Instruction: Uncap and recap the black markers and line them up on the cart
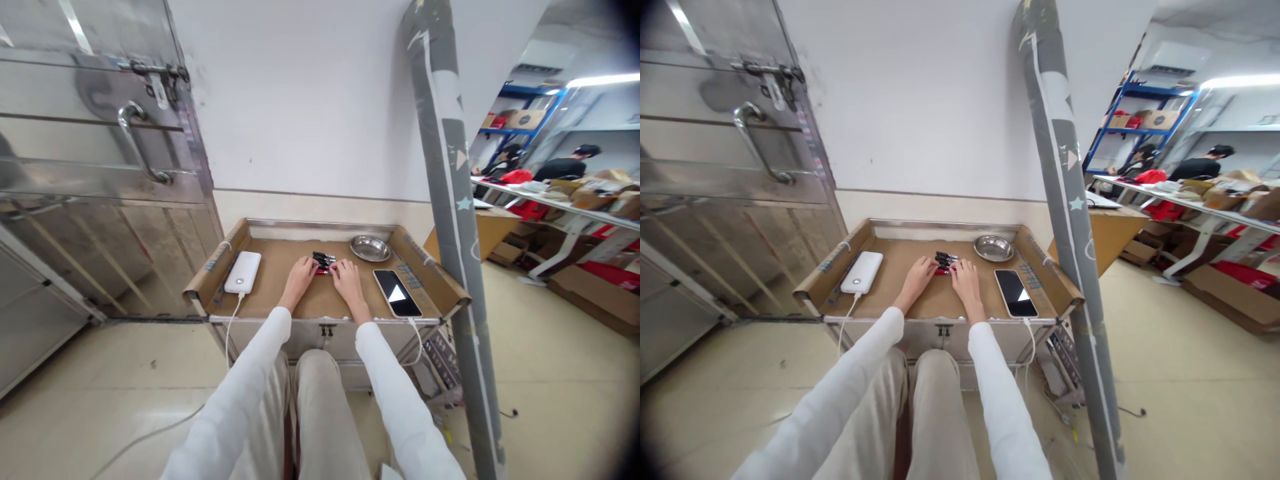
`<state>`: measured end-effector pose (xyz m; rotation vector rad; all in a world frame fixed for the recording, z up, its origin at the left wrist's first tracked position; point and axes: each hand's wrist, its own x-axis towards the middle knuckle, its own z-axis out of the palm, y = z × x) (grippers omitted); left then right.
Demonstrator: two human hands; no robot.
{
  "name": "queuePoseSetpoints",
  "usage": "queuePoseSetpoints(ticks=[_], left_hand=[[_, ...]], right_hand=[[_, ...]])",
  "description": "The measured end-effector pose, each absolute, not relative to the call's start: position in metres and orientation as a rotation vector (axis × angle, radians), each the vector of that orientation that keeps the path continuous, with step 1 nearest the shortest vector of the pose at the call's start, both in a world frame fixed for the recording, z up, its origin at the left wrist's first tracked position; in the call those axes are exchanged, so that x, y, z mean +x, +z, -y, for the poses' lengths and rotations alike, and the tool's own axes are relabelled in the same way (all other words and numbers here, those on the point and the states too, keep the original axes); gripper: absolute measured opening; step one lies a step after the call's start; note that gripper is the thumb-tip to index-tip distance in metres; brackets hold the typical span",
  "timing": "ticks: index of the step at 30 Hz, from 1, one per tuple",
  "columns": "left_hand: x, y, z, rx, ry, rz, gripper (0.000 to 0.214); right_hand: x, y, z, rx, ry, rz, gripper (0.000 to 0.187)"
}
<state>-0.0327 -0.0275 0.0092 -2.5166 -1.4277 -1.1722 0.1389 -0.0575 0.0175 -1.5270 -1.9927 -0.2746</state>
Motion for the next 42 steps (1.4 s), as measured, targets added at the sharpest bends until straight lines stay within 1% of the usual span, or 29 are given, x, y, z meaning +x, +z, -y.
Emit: queuePoseSetpoints(ticks=[6, 11, 19, 22, 25, 30, 35, 42], left_hand=[[-0.032, 0.008, 0.026, -2.626, -1.234, 1.363, 0.016], [-0.032, 0.011, 0.03, -2.694, -1.309, 1.298, 0.019], [-0.031, 0.006, 0.028, -2.77, -1.323, 1.349, 0.016], [-0.031, 0.007, 0.028, -2.724, -1.283, 1.33, 0.02], [-0.03, 0.012, 0.03, -2.734, -1.154, 1.27, 0.026], [-0.031, 0.017, 0.034, -2.762, -0.929, 1.27, 0.02], [-0.03, 0.018, 0.037, -2.693, -0.94, 1.352, 0.017], [-0.03, 0.018, 0.035, -2.632, -1.04, 1.386, 0.013]], right_hand=[[0.132, 0.019, 0.051, -1.447, -0.204, 1.989, 0.027], [0.133, 0.018, 0.053, -1.384, -0.141, 1.983, 0.026], [0.132, 0.011, 0.05, -1.144, 0.093, 1.977, 0.024], [0.135, 0.009, 0.049, -1.201, 0.074, 1.927, 0.027], [0.139, 0.009, 0.05, -1.303, 0.004, 1.793, 0.029], [0.143, 0.01, 0.054, -1.492, -0.117, 1.701, 0.03], [0.143, 0.011, 0.055, -1.655, -0.163, 1.696, 0.03], [0.139, 0.015, 0.057, -1.558, -0.18, 1.819, 0.027]])
